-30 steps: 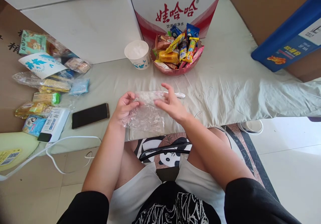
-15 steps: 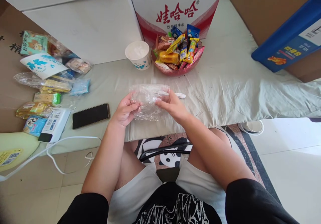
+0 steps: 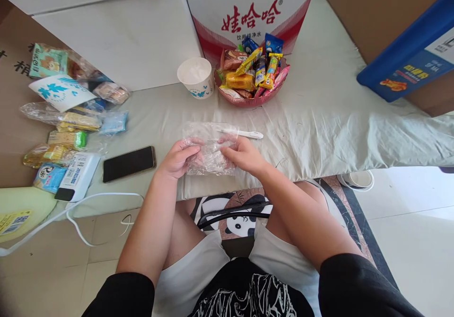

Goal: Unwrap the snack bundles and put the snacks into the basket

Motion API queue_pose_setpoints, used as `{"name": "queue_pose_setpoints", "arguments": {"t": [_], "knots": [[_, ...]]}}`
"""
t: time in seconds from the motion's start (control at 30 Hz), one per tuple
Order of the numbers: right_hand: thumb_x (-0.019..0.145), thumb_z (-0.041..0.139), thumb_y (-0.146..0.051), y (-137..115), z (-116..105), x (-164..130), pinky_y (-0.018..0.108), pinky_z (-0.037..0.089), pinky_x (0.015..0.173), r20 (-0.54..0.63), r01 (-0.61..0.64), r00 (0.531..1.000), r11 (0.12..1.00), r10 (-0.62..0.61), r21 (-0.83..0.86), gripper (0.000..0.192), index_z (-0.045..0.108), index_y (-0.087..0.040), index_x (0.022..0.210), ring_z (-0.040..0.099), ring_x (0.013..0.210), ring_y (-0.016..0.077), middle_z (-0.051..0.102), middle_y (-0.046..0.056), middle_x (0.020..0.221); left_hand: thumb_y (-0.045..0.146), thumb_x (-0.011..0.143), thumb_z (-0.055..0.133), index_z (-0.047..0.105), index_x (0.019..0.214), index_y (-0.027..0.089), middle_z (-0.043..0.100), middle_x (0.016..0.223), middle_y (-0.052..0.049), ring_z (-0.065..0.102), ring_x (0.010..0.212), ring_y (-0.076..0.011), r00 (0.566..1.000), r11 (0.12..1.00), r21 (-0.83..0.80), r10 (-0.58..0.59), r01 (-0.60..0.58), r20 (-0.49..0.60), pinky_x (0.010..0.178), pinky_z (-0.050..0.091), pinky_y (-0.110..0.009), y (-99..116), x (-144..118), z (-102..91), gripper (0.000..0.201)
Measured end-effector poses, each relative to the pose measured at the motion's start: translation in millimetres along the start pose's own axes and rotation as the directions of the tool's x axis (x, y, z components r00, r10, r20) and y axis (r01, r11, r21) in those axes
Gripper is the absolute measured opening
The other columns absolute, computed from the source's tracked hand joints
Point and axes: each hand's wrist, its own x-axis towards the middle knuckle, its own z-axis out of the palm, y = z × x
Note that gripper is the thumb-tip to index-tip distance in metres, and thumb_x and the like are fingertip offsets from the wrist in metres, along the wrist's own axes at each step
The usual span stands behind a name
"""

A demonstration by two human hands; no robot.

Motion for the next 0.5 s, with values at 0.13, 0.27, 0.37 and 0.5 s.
{"name": "queue_pose_setpoints", "arguments": {"t": [0.13,0.27,0.37,0.5], "knots": [[0.078,0.073,-0.045,1.0,-0.8,0.3,0.024,0.041,0.047,-0.092,0.126,0.989,0.985,-0.115,0.119,0.034,0.064,-0.023,0.101,0.05,0.047,0.0096,0.06,-0.006,0.06,0.032,0.063,0.086,0.068,0.096,0.017,0.07,0.054,0.002,0.062,0.041,-0.0144,0.999,0.999,-0.027,0.043,-0.042,0.018,0.04,0.047,-0.021,-0.5,-2.2,-3.0,0.041],[0.075,0.073,-0.047,-2.0,-1.3,0.6,0.026,0.046,0.053,-0.135,0.17,0.981,0.957,-0.141,0.235,0.027,0.063,-0.023,0.08,0.055,0.057,0.0119,0.063,-0.001,0.068,0.025,0.057,0.087,0.065,0.073,0.018,0.068,0.056,0.002,0.066,0.047,-0.0151,0.986,0.971,-0.183,0.164,-0.156,0.03,0.045,0.054,-0.024,-5.4,-3.2,-8.3,0.029],[0.073,0.068,-0.052,-3.1,-3.9,1.9,0.029,0.047,0.054,-0.121,0.179,0.982,0.934,-0.148,0.31,0.031,0.063,-0.023,0.082,0.058,0.062,0.0148,0.066,0.002,0.077,0.027,0.052,0.086,0.062,0.061,0.017,0.063,0.053,0.002,0.066,0.051,-0.0158,0.974,0.95,-0.232,0.223,-0.208,0.037,0.052,0.06,-0.029,-5.8,-1.8,-9.5,0.028],[0.075,0.056,-0.078,-0.6,-8.0,4.5,0.031,0.044,0.054,-0.146,0.16,0.982,0.945,-0.122,0.285,0.056,0.061,-0.022,0.075,0.054,0.059,0.0161,0.061,0.003,0.071,0.046,0.061,0.081,0.062,0.055,0.017,0.06,0.053,0.0,0.057,0.049,-0.0114,0.978,0.971,-0.13,0.195,-0.202,-0.07,0.048,0.052,-0.025,-2.4,3.2,-5.4,0.034]]}}
